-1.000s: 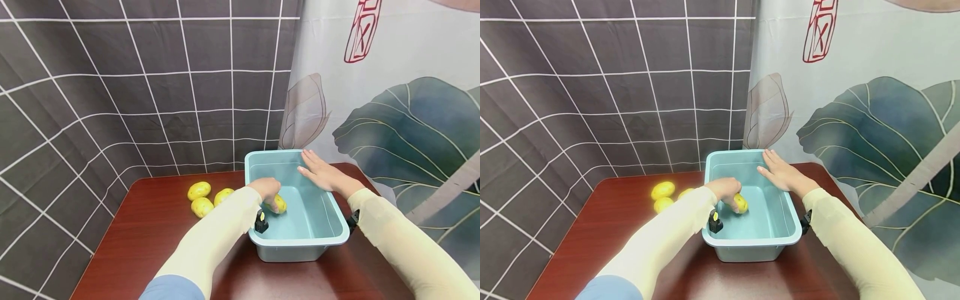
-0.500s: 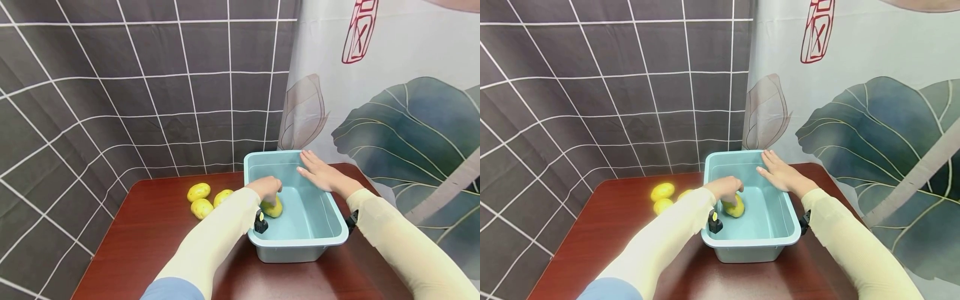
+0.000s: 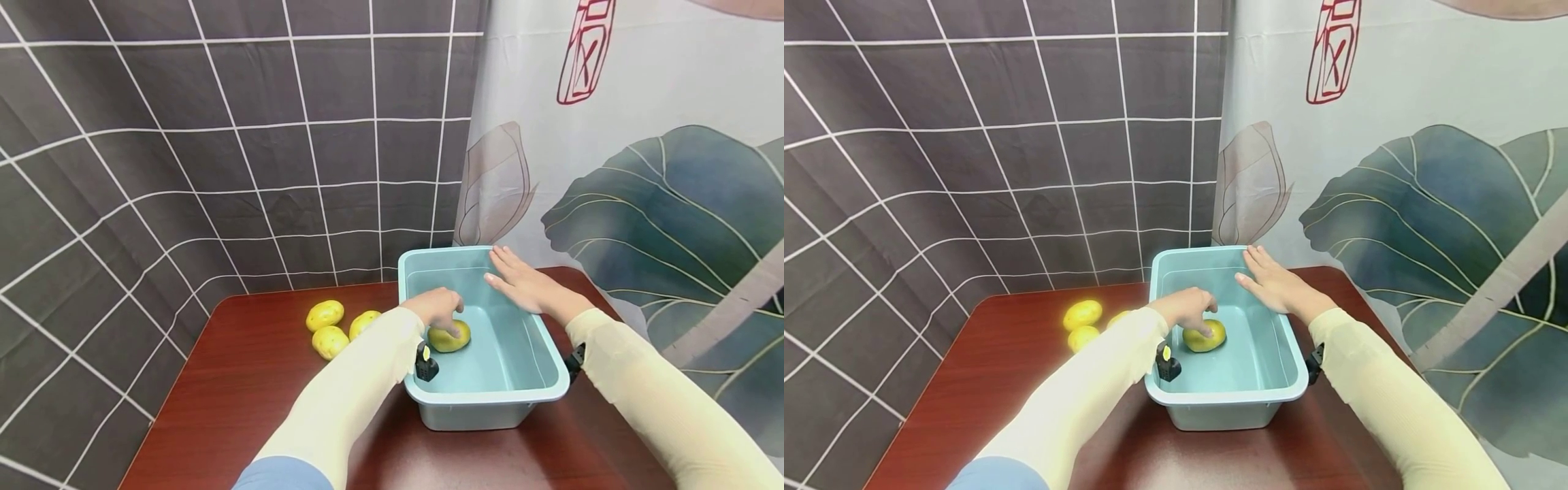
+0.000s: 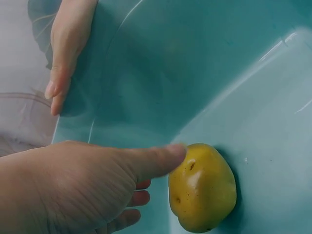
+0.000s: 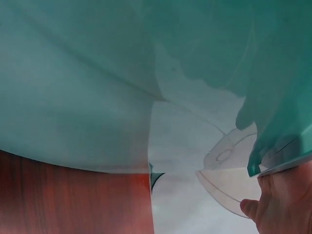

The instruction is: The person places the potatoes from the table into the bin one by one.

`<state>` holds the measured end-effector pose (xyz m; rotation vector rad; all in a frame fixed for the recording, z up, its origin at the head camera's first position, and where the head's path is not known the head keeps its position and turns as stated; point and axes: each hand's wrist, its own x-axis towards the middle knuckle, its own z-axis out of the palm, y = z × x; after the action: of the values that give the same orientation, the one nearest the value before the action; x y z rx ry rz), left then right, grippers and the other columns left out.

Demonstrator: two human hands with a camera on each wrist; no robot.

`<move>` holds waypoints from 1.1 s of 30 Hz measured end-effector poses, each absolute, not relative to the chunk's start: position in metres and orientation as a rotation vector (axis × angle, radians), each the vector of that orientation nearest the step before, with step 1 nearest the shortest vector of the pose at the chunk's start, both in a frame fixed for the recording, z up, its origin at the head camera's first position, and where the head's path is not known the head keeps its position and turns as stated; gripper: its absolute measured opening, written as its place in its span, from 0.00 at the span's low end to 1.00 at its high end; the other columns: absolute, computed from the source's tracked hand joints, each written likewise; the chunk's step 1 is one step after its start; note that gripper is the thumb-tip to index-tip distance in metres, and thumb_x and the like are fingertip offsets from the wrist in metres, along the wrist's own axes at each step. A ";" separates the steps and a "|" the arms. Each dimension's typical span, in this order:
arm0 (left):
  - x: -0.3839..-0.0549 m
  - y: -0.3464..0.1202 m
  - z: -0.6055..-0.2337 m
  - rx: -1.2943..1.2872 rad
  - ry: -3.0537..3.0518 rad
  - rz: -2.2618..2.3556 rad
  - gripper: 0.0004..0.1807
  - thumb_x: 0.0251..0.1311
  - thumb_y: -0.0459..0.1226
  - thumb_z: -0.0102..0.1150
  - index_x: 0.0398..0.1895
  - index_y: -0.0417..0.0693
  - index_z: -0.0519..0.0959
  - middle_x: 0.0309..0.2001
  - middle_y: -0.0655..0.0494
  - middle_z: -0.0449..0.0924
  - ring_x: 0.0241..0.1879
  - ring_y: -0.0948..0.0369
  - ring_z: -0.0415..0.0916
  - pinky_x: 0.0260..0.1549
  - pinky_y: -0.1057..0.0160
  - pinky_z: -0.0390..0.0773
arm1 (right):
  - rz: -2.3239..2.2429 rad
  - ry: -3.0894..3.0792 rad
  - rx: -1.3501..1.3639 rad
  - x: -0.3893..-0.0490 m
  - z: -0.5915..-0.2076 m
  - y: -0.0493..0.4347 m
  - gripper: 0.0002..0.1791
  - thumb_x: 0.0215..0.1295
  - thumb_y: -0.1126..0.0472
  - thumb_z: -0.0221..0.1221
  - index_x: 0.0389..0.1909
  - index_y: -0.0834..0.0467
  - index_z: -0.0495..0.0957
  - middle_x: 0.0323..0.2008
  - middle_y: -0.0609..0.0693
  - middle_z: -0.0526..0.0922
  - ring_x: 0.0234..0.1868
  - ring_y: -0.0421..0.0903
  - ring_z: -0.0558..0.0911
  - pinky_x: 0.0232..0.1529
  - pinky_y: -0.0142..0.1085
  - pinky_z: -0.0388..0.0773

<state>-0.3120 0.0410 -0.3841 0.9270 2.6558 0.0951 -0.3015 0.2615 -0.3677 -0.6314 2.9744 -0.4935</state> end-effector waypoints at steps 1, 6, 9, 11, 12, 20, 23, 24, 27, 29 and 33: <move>-0.312 0.041 -0.384 0.923 2.655 0.093 0.32 0.51 0.53 0.70 0.58 0.53 0.77 0.57 0.58 0.75 0.56 0.62 0.71 0.55 0.64 0.71 | -0.498 2.975 -0.631 -0.301 -0.368 0.261 0.43 0.74 0.37 0.35 0.75 0.63 0.40 0.76 0.60 0.36 0.75 0.57 0.33 0.69 0.60 0.37; -0.311 0.042 -0.382 0.914 2.646 0.101 0.34 0.51 0.57 0.68 0.60 0.53 0.75 0.59 0.57 0.74 0.58 0.60 0.70 0.57 0.62 0.70 | -0.502 2.970 -0.618 -0.301 -0.370 0.262 0.43 0.73 0.36 0.35 0.75 0.62 0.39 0.76 0.59 0.36 0.75 0.57 0.32 0.69 0.60 0.37; -0.312 0.041 -0.382 0.912 2.645 0.120 0.35 0.50 0.57 0.68 0.61 0.53 0.75 0.59 0.57 0.74 0.58 0.61 0.70 0.57 0.62 0.70 | -0.502 2.970 -0.616 -0.301 -0.370 0.261 0.43 0.73 0.36 0.35 0.75 0.62 0.39 0.76 0.59 0.37 0.75 0.57 0.33 0.68 0.61 0.37; -0.312 0.041 -0.382 0.913 2.646 0.139 0.35 0.50 0.57 0.68 0.61 0.53 0.74 0.59 0.57 0.74 0.58 0.61 0.70 0.57 0.62 0.70 | -0.500 2.974 -0.615 -0.301 -0.370 0.260 0.43 0.73 0.35 0.34 0.75 0.62 0.39 0.76 0.59 0.37 0.75 0.57 0.33 0.68 0.61 0.38; -0.313 0.041 -0.382 0.916 2.646 0.149 0.35 0.50 0.56 0.68 0.61 0.53 0.74 0.59 0.57 0.74 0.58 0.61 0.70 0.57 0.62 0.70 | -0.503 2.977 -0.611 -0.301 -0.370 0.260 0.43 0.73 0.35 0.34 0.75 0.62 0.40 0.76 0.59 0.37 0.75 0.57 0.33 0.69 0.60 0.38; -0.316 0.039 -0.384 0.948 2.643 0.214 0.35 0.50 0.54 0.70 0.60 0.51 0.75 0.56 0.57 0.76 0.55 0.61 0.72 0.55 0.63 0.71 | -0.506 2.963 -0.607 -0.301 -0.369 0.258 0.43 0.73 0.36 0.36 0.76 0.61 0.39 0.76 0.59 0.37 0.75 0.56 0.32 0.68 0.61 0.36; -0.316 0.038 -0.386 0.944 2.629 0.222 0.35 0.50 0.52 0.71 0.61 0.52 0.74 0.54 0.58 0.77 0.54 0.62 0.73 0.53 0.64 0.72 | -0.497 2.955 -0.611 -0.303 -0.372 0.257 0.42 0.73 0.36 0.36 0.76 0.61 0.39 0.76 0.58 0.36 0.75 0.56 0.32 0.69 0.61 0.37; -0.316 0.038 -0.386 0.945 2.626 0.225 0.35 0.50 0.51 0.72 0.61 0.52 0.74 0.54 0.58 0.77 0.54 0.62 0.73 0.53 0.64 0.72 | -0.493 2.952 -0.611 -0.303 -0.373 0.257 0.42 0.74 0.37 0.36 0.76 0.61 0.38 0.76 0.58 0.36 0.75 0.56 0.32 0.69 0.60 0.37; -0.317 0.038 -0.386 0.944 2.621 0.233 0.35 0.49 0.49 0.73 0.62 0.52 0.73 0.54 0.58 0.78 0.54 0.62 0.73 0.54 0.64 0.72 | -0.492 2.956 -0.617 -0.305 -0.372 0.256 0.41 0.74 0.38 0.36 0.76 0.61 0.38 0.76 0.59 0.36 0.75 0.56 0.32 0.69 0.60 0.37; -0.318 0.038 -0.385 0.944 2.610 0.239 0.35 0.49 0.48 0.73 0.62 0.53 0.73 0.55 0.57 0.78 0.56 0.61 0.73 0.55 0.64 0.71 | -0.491 2.952 -0.622 -0.305 -0.371 0.256 0.42 0.74 0.38 0.35 0.75 0.61 0.38 0.76 0.59 0.36 0.75 0.56 0.32 0.68 0.60 0.37; -0.321 0.041 -0.381 0.956 2.588 0.266 0.36 0.50 0.46 0.73 0.63 0.52 0.71 0.56 0.56 0.77 0.57 0.60 0.72 0.56 0.63 0.71 | -0.496 2.947 -0.623 -0.305 -0.365 0.258 0.42 0.74 0.37 0.35 0.75 0.62 0.38 0.76 0.60 0.35 0.74 0.57 0.31 0.68 0.61 0.36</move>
<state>-0.3206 0.0408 -0.3810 0.9559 2.5883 0.2665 -0.3051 0.2583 -0.3647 -0.6229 2.9472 -0.4960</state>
